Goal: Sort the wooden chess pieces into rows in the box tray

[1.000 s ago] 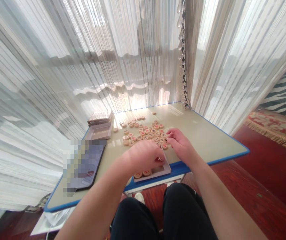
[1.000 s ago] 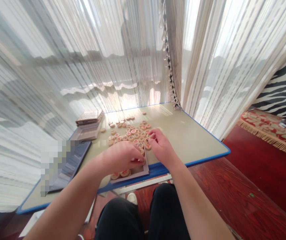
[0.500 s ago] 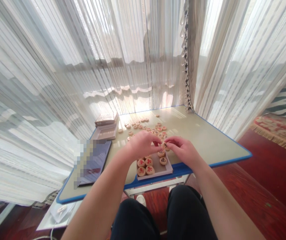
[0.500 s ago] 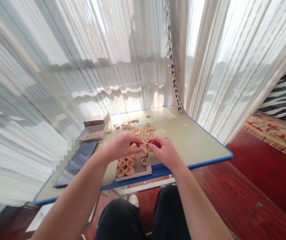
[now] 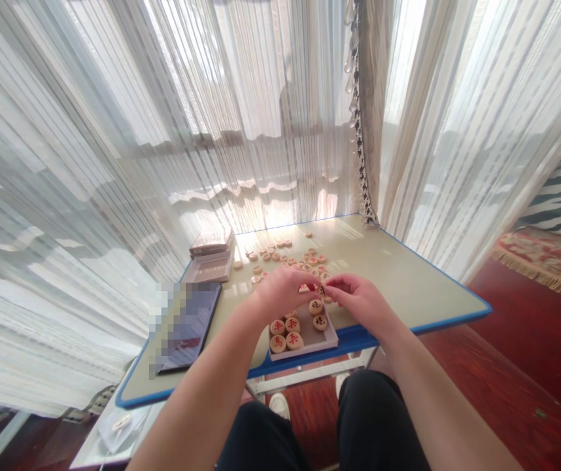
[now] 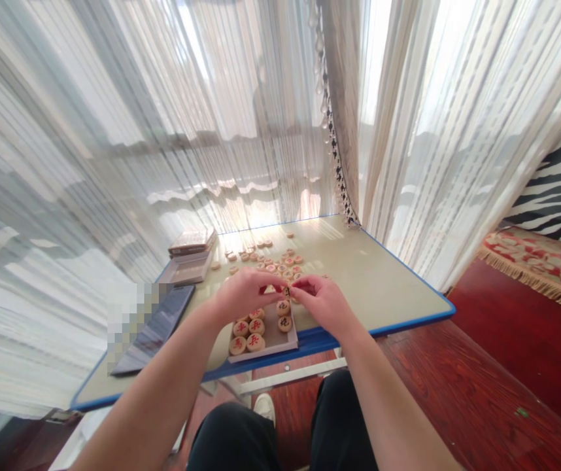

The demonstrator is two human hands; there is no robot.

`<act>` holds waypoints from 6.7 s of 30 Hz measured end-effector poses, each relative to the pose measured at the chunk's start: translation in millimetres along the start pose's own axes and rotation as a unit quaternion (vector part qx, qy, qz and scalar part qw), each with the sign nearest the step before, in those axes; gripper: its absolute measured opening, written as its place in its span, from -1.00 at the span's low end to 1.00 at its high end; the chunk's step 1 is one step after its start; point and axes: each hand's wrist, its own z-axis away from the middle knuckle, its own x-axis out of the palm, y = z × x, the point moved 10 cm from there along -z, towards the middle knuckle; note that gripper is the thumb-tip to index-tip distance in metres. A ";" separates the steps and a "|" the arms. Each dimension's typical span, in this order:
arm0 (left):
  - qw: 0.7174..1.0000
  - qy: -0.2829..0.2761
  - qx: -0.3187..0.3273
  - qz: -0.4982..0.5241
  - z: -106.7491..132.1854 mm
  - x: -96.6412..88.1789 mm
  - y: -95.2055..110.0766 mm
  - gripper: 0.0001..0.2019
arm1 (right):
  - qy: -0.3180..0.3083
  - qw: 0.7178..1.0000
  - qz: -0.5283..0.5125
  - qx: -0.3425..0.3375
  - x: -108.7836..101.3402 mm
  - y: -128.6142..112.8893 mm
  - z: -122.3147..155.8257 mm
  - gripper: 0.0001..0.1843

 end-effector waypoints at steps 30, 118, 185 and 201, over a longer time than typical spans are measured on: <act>0.991 -0.128 -0.028 -0.012 8.8 21.2 3.3 -0.83 | -0.141 0.966 0.204 -0.074 26.5 -19.1 15.1 -0.83; 0.990 -0.091 -0.078 -0.070 5.2 13.1 -19.1 -0.80 | -0.099 0.968 0.227 -0.042 19.1 -14.4 11.6 -0.80; 0.909 0.252 -0.319 0.091 34.4 -50.4 -137.0 -0.77 | -0.149 0.939 0.287 -0.114 71.2 -30.3 -106.6 -0.71; 0.899 0.014 -0.425 -0.105 49.4 -16.6 -147.7 -0.80 | -0.092 0.917 0.370 -0.116 48.0 -23.9 -119.1 -0.69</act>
